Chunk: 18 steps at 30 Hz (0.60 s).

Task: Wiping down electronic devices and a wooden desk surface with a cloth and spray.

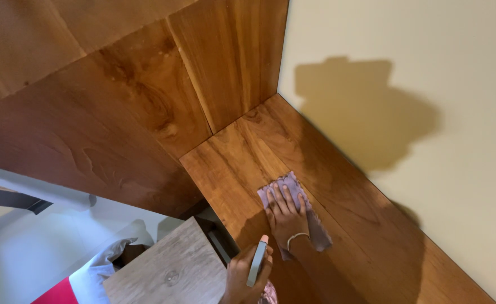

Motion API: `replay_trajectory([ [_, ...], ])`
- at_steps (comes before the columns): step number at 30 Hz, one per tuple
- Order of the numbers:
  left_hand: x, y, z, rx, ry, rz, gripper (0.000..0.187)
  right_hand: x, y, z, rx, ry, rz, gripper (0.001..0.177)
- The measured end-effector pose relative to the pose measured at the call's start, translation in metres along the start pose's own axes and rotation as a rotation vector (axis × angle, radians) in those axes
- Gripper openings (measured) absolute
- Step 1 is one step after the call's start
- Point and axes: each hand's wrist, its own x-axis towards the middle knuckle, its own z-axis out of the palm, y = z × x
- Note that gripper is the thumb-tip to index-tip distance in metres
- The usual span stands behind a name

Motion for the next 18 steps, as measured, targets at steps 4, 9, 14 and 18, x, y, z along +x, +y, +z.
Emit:
replay_trajectory([
  [4, -0.004, 0.002, -0.001, 0.047, 0.046, -0.012, 0.017, -0.026, 0.012, -0.002, 0.022, -0.127, -0.041, 0.058],
  [9, -0.014, -0.021, -0.001, 0.005, 0.042, -0.117, 0.032, -0.033, 0.022, -0.012, -0.031, -0.057, 0.015, 0.056],
  [14, -0.015, -0.024, -0.002, 0.031, 0.162, -0.029, 0.017, -0.017, 0.023, 0.014, -0.033, -0.077, 0.082, 0.059],
  [18, -0.02, -0.021, -0.01, 0.011, 0.149, -0.037, 0.019, 0.013, 0.006, 0.008, 0.001, 0.148, 0.091, 0.055],
])
